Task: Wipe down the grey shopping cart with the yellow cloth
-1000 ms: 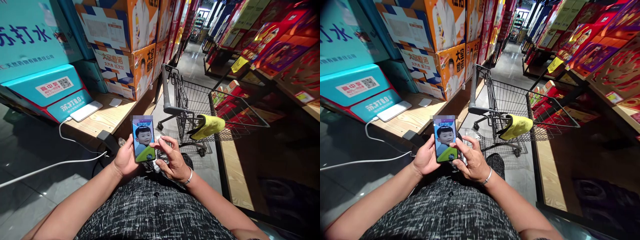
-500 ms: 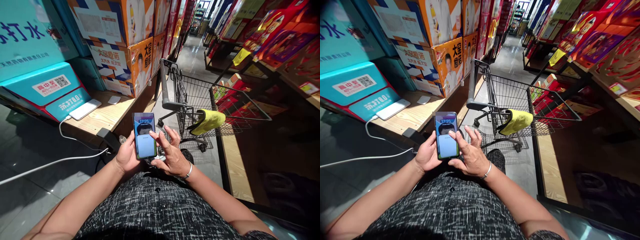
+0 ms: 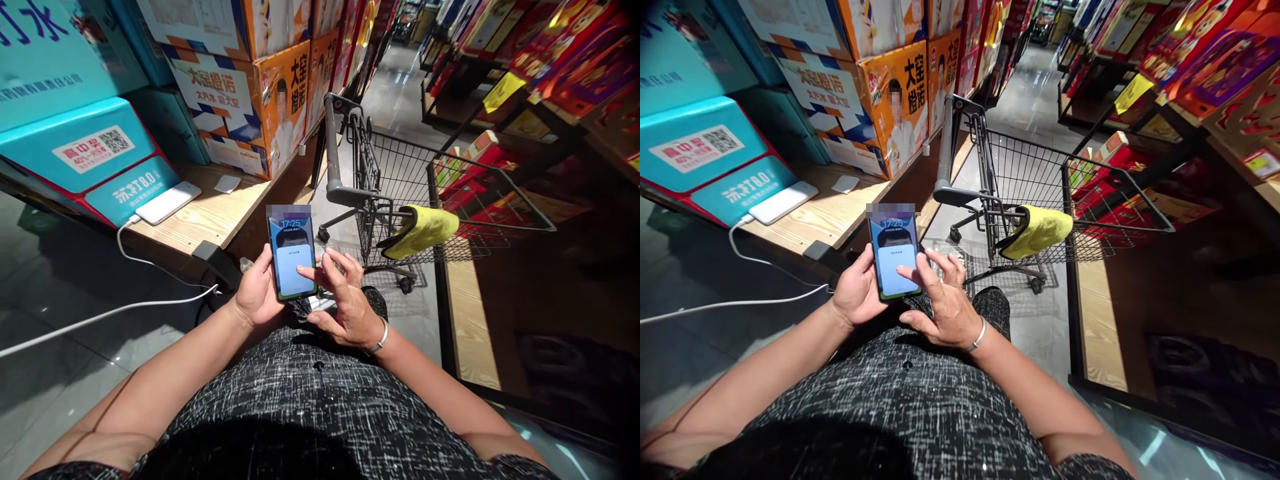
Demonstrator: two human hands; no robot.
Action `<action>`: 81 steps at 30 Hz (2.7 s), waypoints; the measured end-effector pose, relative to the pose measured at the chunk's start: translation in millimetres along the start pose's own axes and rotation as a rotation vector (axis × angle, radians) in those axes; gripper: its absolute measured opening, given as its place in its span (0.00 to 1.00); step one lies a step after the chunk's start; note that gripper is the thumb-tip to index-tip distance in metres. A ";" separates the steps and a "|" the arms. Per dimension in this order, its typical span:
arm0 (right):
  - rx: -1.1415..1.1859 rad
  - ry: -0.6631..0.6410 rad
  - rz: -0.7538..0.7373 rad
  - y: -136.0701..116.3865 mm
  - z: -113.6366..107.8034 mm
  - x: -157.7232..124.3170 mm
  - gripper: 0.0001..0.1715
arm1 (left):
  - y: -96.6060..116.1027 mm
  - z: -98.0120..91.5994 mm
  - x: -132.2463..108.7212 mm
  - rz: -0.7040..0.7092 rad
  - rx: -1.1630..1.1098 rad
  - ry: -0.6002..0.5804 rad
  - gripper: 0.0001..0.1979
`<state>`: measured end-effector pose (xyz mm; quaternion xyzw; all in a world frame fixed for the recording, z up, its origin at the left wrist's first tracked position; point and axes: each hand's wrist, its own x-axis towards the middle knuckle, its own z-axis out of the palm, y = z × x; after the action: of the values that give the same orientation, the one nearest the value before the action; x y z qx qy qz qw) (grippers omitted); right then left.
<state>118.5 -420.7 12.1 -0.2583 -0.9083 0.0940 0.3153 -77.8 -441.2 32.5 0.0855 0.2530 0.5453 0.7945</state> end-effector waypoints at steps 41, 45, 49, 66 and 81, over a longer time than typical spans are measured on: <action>-0.033 0.204 0.033 3.5 -10.8 2.4 0.47 | 2.9 -0.2 -1.3 0.030 0.061 0.008 0.36; -0.084 0.209 -0.003 3.8 -8.8 -1.4 0.46 | 3.8 0.0 -1.8 0.030 0.051 -0.010 0.36; -0.129 0.184 -0.016 3.8 -6.0 -3.9 0.49 | 4.2 0.9 -2.4 0.027 0.040 -0.023 0.36; -0.146 0.222 -0.018 2.1 -5.8 -1.8 0.48 | 1.9 4.9 -3.5 0.029 0.068 -0.036 0.37; -0.199 0.239 -0.004 3.5 -3.6 -4.7 0.46 | 3.2 3.7 -3.1 0.022 0.082 -0.044 0.37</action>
<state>125.3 -420.1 11.3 -0.2958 -0.8695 -0.0283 0.3944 -79.4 -442.2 37.9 0.1328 0.2568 0.5413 0.7895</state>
